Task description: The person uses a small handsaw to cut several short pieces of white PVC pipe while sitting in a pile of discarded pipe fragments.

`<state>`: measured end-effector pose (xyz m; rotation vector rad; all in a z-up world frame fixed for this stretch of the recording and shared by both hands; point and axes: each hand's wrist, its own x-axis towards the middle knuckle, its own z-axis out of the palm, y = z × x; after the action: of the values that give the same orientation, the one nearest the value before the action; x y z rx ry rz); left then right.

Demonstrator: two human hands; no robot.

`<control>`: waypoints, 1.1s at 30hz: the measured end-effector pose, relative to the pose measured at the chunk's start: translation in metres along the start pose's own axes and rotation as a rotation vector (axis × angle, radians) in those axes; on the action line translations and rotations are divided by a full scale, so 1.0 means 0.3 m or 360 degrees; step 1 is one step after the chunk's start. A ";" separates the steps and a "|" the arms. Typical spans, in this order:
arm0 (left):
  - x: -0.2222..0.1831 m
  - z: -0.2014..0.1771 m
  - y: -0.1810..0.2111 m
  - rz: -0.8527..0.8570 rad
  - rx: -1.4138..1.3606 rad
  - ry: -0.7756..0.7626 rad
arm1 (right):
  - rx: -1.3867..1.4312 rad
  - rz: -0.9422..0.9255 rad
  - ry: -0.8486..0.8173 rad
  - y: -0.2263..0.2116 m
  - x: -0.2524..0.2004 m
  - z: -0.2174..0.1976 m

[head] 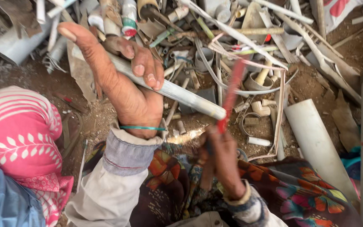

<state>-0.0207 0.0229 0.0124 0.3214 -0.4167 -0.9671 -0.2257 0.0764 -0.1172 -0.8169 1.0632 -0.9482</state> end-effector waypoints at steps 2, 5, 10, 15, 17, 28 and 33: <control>-0.029 0.016 0.003 -0.0147 -0.0030 0.0034 | 0.0322 -0.0176 -0.0129 -0.066 -0.043 -0.040; -0.059 0.049 -0.030 -0.0332 -0.0097 0.0026 | 0.0591 -0.0411 -0.0161 -0.162 -0.121 -0.045; -0.100 0.083 -0.056 -0.0419 -0.0070 0.0020 | 0.0549 -0.0526 -0.0093 -0.233 -0.205 -0.043; -0.130 0.128 -0.064 -0.0452 -0.0002 0.0047 | 0.0607 -0.0464 -0.0008 -0.234 -0.278 -0.076; -0.138 0.149 -0.068 -0.0502 0.0059 0.0081 | 0.0653 -0.0492 -0.0046 -0.237 -0.304 -0.089; -0.162 0.156 -0.117 -0.0505 0.0488 -0.0183 | 0.0762 -0.0419 -0.0037 -0.224 -0.333 -0.112; -0.184 0.062 -0.231 -0.0704 0.1679 -0.1019 | 0.0484 -0.0351 0.0361 -0.195 -0.217 -0.124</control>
<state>-0.1072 0.0313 -0.0130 1.0965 -1.4971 -1.2076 -0.2874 0.1107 -0.0534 -0.5908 1.0013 -1.3779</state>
